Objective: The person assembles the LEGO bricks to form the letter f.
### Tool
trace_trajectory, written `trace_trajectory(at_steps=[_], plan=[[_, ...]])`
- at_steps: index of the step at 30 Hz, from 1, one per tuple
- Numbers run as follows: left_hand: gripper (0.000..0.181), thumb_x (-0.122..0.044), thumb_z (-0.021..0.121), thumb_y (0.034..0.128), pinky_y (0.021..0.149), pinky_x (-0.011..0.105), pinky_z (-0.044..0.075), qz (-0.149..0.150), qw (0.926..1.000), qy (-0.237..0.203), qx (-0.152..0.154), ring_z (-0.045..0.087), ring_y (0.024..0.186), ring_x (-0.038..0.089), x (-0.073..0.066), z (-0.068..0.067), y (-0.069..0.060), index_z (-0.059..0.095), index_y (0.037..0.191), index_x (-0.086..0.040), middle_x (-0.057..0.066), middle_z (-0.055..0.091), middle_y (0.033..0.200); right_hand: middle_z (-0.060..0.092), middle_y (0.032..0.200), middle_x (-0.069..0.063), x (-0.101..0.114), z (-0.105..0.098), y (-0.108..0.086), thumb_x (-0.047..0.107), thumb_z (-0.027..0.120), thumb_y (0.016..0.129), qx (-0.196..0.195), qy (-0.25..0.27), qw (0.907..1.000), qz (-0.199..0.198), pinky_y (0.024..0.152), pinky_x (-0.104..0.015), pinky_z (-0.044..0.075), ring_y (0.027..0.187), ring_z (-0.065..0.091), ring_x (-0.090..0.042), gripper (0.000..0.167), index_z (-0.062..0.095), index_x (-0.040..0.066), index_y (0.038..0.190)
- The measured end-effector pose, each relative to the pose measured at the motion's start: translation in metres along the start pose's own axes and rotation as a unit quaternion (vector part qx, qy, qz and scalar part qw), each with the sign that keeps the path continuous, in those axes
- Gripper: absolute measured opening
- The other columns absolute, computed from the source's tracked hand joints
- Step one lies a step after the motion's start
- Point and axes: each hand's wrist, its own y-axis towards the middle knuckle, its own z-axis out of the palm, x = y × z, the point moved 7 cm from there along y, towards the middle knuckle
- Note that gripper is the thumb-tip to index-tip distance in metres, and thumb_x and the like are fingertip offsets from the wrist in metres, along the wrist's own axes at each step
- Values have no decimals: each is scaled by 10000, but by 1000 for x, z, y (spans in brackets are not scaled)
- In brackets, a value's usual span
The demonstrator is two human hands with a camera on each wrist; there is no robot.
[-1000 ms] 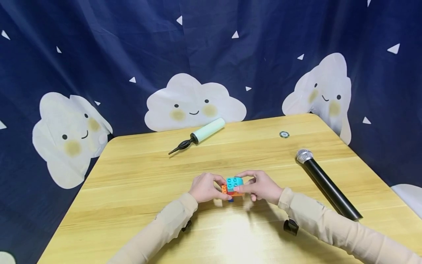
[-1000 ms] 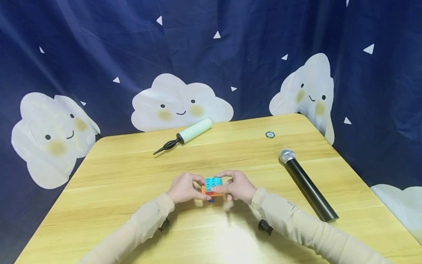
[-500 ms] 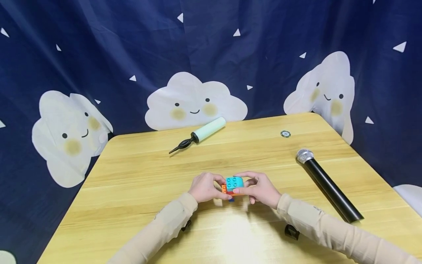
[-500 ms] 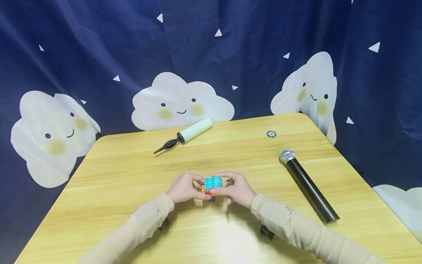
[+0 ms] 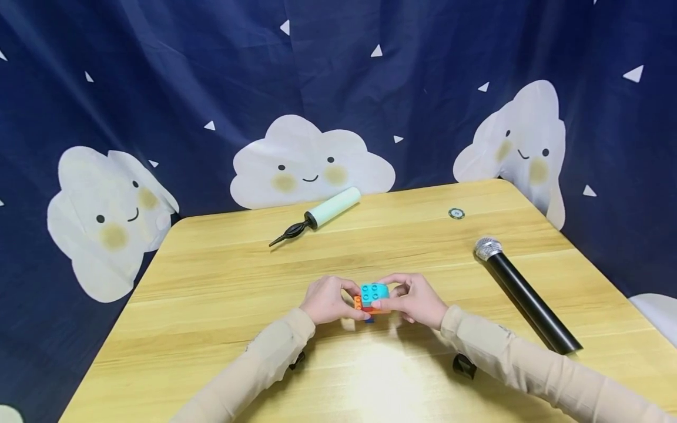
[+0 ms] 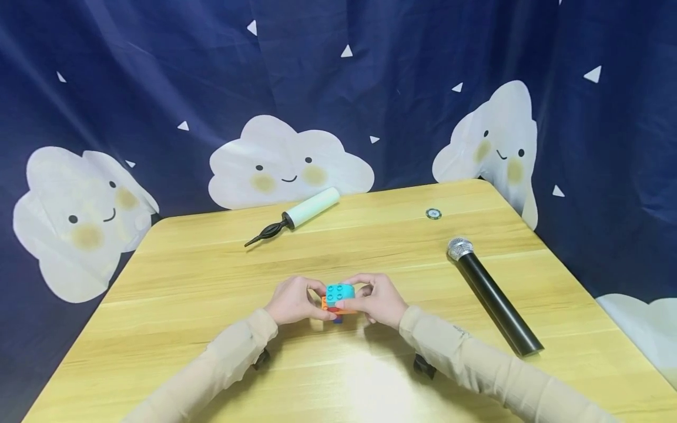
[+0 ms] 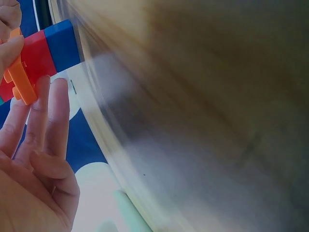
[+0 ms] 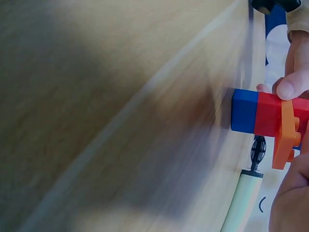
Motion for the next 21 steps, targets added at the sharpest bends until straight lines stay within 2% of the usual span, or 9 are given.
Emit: trace_trajectory(at_steps=[7,10,13,15,18,21], plan=[[399,-486,856,599,774,346,389,-34,10000,26,-65,585,841,82,-1,0,-1,744,912,-265,-174,721,884,677,681,-89,1,-1,-1,175,778,793,78,35,9999,-72,380,-197,325,364,345,-56,478,605,-23,1192],[405,-491,847,603,786,357,393,-68,9999,96,-106,592,854,88,1,2,-2,745,925,-267,-171,723,893,689,714,-116,-1,-1,0,203,788,788,202,-130,9997,-81,384,-199,348,364,364,-62,558,574,-13,1255],[416,-498,838,613,786,365,396,-38,9998,126,-150,596,848,97,0,2,-3,748,943,-260,-158,728,908,695,728,-108,1,-8,0,240,818,753,263,-691,9971,-180,377,-227,389,360,398,-76,678,528,-10,1313],[417,-504,833,620,780,359,392,-5,9998,151,-165,588,829,89,-1,2,-3,750,948,-259,-155,730,918,687,727,-89,5,-15,-1,250,840,721,215,-1210,9920,-293,375,-265,420,360,421,-94,723,524,-6,1318],[425,-513,830,620,743,336,386,19,9996,215,-185,563,781,72,-1,0,-4,749,953,-263,-154,731,916,668,767,-50,8,-21,0,232,852,699,179,-1948,9796,-463,398,-326,471,381,478,-112,689,556,3,1277],[429,-528,831,613,708,312,379,48,9993,318,-204,551,756,57,-1,1,-3,744,950,-277,-166,727,895,662,825,-50,0,-19,0,190,838,718,347,-2155,9748,-460,431,-354,503,404,525,-124,647,557,-3,1268]])
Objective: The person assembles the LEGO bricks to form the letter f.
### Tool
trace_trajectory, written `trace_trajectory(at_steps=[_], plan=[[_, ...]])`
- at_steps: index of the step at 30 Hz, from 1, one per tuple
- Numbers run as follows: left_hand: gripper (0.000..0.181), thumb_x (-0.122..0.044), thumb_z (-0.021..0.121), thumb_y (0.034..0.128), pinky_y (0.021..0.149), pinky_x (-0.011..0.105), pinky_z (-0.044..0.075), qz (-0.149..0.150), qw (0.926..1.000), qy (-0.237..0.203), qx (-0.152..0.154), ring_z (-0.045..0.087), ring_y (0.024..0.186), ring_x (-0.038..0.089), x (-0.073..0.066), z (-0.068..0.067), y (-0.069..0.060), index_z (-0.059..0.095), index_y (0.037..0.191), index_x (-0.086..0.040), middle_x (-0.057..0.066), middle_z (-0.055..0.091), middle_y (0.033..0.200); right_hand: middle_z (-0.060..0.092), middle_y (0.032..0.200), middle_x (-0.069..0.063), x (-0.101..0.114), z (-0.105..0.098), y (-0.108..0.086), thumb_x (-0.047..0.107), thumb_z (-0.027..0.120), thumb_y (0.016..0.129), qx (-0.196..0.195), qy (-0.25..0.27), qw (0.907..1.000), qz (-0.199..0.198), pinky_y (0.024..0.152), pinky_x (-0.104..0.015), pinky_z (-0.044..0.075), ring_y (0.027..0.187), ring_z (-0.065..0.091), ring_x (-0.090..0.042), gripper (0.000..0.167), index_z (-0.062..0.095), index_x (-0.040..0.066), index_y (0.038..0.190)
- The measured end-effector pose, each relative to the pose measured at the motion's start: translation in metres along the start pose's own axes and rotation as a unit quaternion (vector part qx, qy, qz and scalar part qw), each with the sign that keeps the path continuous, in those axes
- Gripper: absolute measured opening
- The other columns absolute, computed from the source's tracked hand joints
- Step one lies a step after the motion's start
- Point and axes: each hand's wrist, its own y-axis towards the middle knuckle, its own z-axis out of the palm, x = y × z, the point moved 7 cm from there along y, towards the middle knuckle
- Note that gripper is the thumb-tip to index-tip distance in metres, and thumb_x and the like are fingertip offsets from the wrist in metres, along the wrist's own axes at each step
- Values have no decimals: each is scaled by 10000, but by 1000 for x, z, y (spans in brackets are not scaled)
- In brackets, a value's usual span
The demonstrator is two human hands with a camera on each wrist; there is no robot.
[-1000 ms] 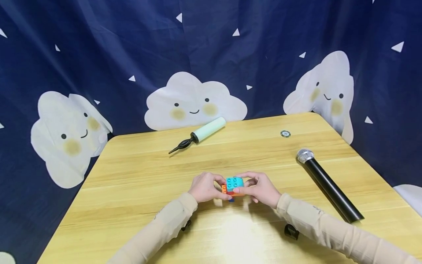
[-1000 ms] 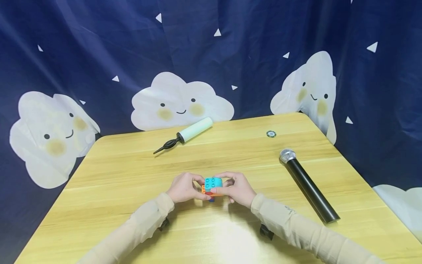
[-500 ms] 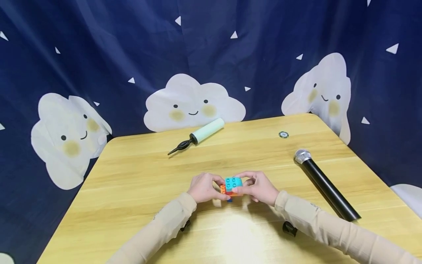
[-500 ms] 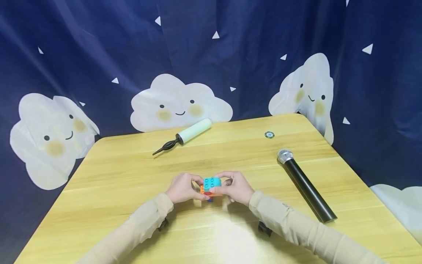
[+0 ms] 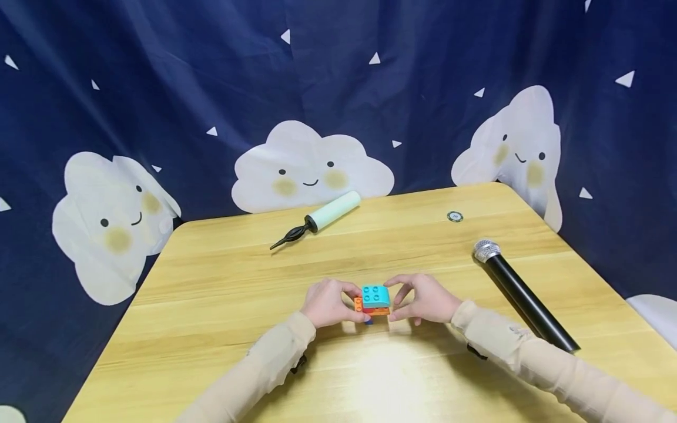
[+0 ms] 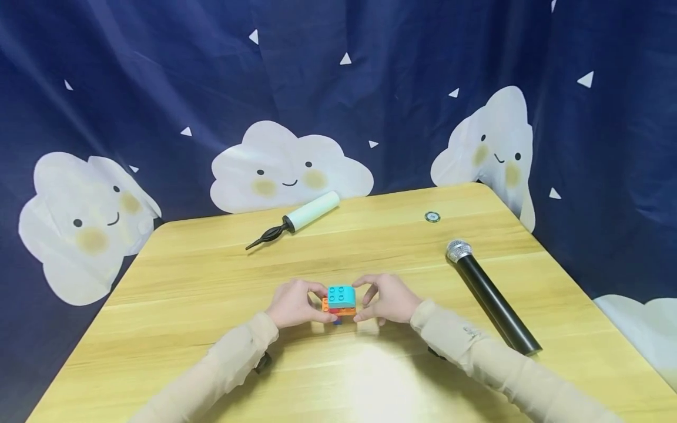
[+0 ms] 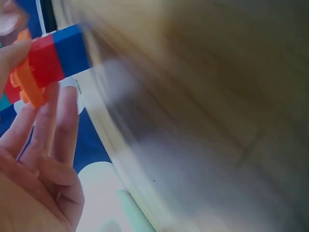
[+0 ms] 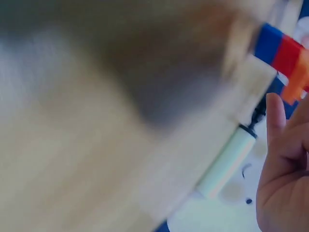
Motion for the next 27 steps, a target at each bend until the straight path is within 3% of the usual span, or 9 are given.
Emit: trace_trajectory(at_steps=[7,13,21,27], plan=[[415,-530,839,597,700,306,378,-32,10000,45,-42,543,748,57,0,-1,0,743,911,-276,-168,728,882,651,785,-70,-10,17,3,133,783,781,297,760,9966,100,402,-274,466,396,494,-90,463,604,-27,1177],[405,-516,844,588,694,304,355,-162,9998,-49,-59,486,673,75,-1,0,-2,742,893,-271,-149,727,893,641,775,-87,-11,18,4,118,779,782,274,910,9954,123,389,-237,430,393,471,-82,415,624,-22,1140],[497,-615,806,595,642,267,365,132,9987,499,-53,545,716,29,-6,-2,-2,726,957,-285,-184,716,856,616,808,-77,-11,19,3,129,798,763,87,840,9963,175,401,-255,455,401,481,-87,491,576,-41,1166],[535,-640,800,582,528,204,338,638,9924,978,-379,467,537,-46,-10,-15,-6,718,990,-304,-193,720,853,610,807,-81,-12,17,4,111,795,759,-78,922,9956,145,403,-267,465,402,486,-90,423,590,-26,1102]])
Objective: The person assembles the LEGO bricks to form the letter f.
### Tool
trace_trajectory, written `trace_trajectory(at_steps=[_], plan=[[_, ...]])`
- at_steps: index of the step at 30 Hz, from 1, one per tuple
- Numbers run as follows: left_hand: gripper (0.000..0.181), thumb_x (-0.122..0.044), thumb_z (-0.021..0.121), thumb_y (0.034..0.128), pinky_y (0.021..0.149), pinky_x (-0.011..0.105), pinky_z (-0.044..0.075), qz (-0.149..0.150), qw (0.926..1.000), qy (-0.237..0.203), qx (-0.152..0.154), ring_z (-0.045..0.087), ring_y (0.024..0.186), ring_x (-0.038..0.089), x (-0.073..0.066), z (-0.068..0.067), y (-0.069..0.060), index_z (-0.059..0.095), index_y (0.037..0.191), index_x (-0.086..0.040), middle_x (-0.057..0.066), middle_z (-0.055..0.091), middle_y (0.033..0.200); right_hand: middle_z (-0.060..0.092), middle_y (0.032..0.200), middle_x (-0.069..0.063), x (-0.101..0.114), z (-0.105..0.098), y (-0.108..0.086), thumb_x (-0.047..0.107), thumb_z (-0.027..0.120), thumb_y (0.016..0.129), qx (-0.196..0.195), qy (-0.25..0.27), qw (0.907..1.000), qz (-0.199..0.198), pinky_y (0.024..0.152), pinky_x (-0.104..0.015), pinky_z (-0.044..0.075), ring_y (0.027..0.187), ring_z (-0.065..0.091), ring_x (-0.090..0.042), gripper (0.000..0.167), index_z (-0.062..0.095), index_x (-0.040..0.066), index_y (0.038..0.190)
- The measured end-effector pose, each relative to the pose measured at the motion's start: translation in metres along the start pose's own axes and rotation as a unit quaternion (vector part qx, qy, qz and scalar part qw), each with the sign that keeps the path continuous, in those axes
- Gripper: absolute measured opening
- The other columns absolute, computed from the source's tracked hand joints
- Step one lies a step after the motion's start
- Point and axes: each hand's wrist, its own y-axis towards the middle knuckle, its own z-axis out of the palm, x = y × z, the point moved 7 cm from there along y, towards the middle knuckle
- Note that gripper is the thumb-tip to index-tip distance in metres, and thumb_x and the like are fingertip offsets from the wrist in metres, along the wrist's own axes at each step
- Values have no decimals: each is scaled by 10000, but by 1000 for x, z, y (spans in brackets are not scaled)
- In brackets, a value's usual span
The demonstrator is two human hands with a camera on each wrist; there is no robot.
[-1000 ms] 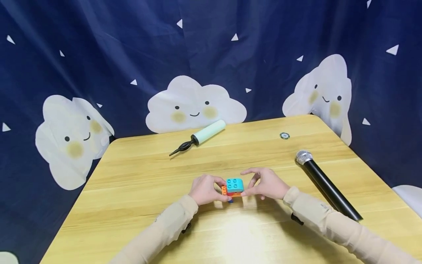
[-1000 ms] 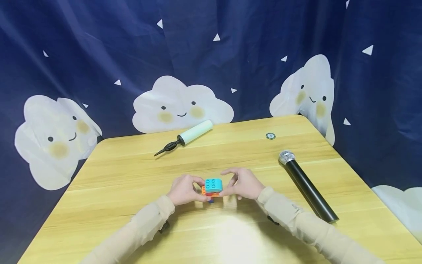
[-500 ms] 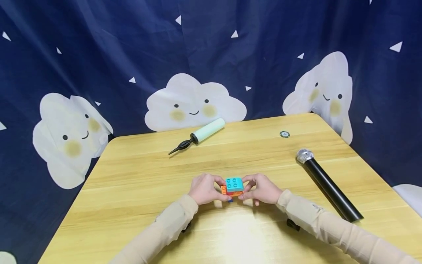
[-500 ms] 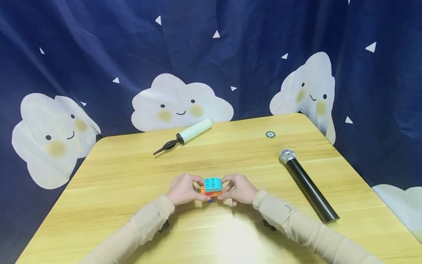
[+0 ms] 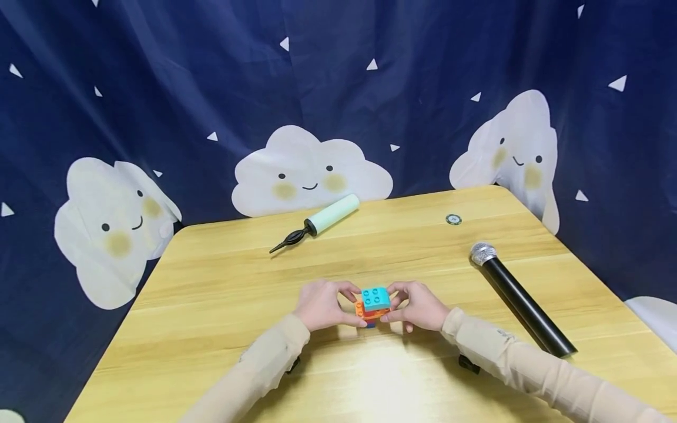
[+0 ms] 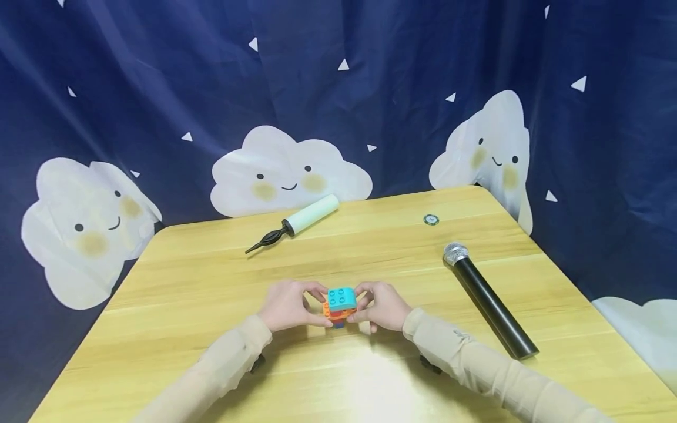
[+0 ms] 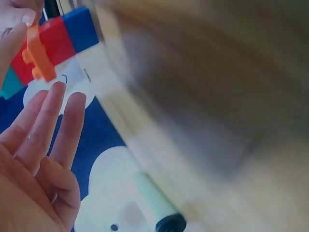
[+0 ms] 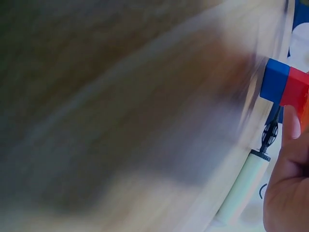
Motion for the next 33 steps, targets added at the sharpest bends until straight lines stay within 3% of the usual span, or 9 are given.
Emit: trace_trajectory(at_steps=[7,11,20,27,33], plan=[[351,-529,838,615,447,177,266,716,9952,316,-584,511,527,-82,-7,-9,-9,728,854,-297,-178,726,801,637,812,-99,-5,-2,0,118,793,766,78,406,9987,293,413,-204,427,417,471,-73,458,584,-66,1129],[280,-484,831,657,411,173,235,882,9932,288,-703,545,535,-71,-9,-8,-11,753,844,-290,-164,729,766,668,815,-111,-6,-1,-1,155,774,795,63,586,9973,429,414,-178,399,415,469,-56,499,568,-115,1161],[147,-415,774,768,415,173,257,851,9961,113,-222,537,548,-120,-9,2,-13,781,840,-286,-176,727,752,726,802,-169,-8,7,-6,248,703,874,226,636,9964,511,406,-144,361,409,511,-35,405,662,-105,1066],[109,-366,756,776,429,192,234,616,9970,-190,431,423,450,-87,-9,13,-18,776,856,-293,-179,722,740,724,761,-140,-12,16,-15,260,679,888,501,518,9955,620,396,-131,343,413,512,-23,319,712,-42,983],[121,-365,761,766,449,199,266,535,9969,-199,538,431,482,-84,-10,15,-19,774,861,-292,-197,714,733,724,738,-120,-13,19,-18,306,677,887,555,341,9964,535,410,-138,384,405,519,-23,335,730,-18,957]])
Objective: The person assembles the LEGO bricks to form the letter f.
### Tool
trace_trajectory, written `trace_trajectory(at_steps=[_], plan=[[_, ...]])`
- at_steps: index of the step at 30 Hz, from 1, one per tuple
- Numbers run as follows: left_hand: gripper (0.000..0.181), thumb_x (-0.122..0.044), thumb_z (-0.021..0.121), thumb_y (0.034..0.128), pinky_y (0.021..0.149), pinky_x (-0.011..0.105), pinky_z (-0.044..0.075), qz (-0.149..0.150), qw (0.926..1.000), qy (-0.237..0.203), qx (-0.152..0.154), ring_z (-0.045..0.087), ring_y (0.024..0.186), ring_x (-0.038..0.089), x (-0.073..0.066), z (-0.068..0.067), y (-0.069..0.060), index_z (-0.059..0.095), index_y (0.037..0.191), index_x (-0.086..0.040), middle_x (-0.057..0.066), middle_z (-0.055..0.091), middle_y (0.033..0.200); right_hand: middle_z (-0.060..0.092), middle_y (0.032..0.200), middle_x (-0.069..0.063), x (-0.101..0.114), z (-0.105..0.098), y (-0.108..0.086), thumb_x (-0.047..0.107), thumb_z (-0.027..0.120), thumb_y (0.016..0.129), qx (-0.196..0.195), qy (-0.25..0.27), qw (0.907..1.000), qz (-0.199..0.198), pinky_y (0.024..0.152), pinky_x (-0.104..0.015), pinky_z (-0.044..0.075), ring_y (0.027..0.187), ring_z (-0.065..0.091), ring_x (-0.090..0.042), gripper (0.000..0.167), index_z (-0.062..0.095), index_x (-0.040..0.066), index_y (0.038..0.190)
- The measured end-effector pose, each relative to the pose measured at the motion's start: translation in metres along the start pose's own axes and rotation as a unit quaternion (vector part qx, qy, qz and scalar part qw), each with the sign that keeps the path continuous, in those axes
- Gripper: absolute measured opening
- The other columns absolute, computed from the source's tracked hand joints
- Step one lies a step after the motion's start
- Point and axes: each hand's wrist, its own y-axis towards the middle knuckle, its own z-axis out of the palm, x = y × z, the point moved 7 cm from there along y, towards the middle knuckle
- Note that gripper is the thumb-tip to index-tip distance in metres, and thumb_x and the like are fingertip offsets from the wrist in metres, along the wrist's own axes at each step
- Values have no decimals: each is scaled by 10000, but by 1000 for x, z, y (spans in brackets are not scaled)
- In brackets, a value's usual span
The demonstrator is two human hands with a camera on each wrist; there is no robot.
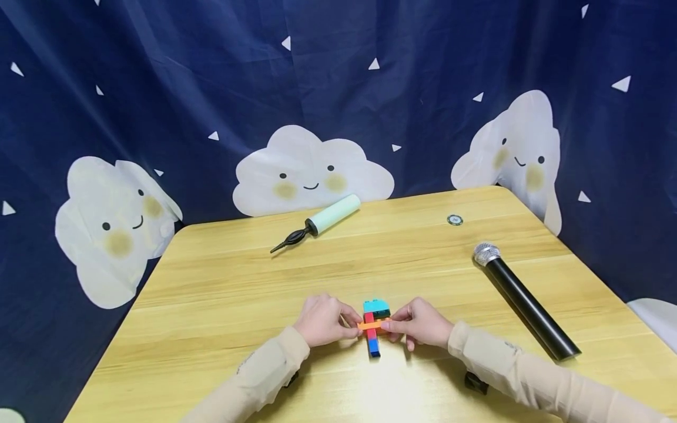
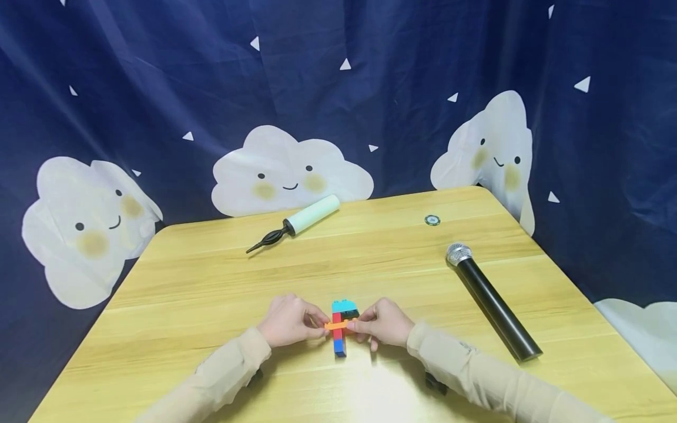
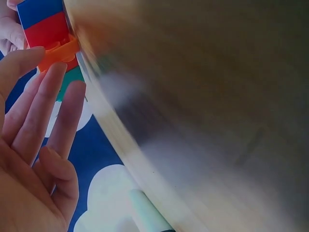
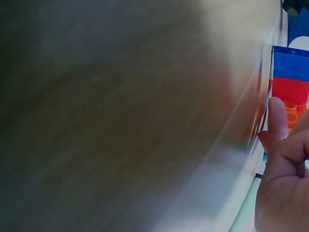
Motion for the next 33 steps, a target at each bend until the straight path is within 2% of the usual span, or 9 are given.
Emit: trace_trajectory(at_steps=[5,12,16,19,25,29,33], plan=[[130,-367,766,757,467,196,292,65,9999,14,102,459,526,-112,-2,1,-2,773,854,-280,-202,710,725,714,711,-95,1,2,-4,304,694,873,16,-168,9998,-90,417,-145,404,396,510,-20,303,746,14,943],[97,-315,755,746,452,183,298,255,9996,40,122,458,525,-145,-7,1,-7,770,835,-282,-202,706,709,706,680,-112,10,5,-11,215,742,826,44,-310,9991,-272,392,-144,387,364,483,-4,234,748,11,940],[100,-308,762,749,445,184,289,258,9996,0,135,461,520,-123,-7,0,-4,770,840,-266,-182,713,717,700,674,-109,14,1,-7,182,752,812,-7,-438,9986,-296,389,-152,392,359,477,-5,203,748,13,925],[116,-324,771,762,468,184,310,154,9996,-116,194,488,549,-105,-2,0,3,772,851,-250,-161,720,732,697,667,-101,15,-5,1,172,754,812,-130,-566,9980,-248,397,-169,409,358,477,-8,195,749,8,917],[139,-340,776,772,578,186,372,-219,9991,-314,177,572,631,-58,19,-3,24,768,868,-240,-144,722,755,714,697,-119,14,-21,26,146,742,825,-446,-591,9972,47,415,-162,405,372,478,-21,188,742,-11,928],[136,-345,770,778,618,200,399,-435,9990,-58,111,633,715,-6,31,-10,41,765,876,-250,-146,726,777,727,740,-150,11,-32,48,120,729,836,-693,-462,9960,328,408,-144,358,383,473,-28,196,728,-34,957],[133,-331,773,779,598,193,396,-601,9981,123,16,667,766,36,41,-15,56,768,878,-243,-128,737,796,734,771,-158,11,-42,67,121,723,845,-942,-512,9931,473,414,-152,336,390,490,-35,216,723,-45,983]])
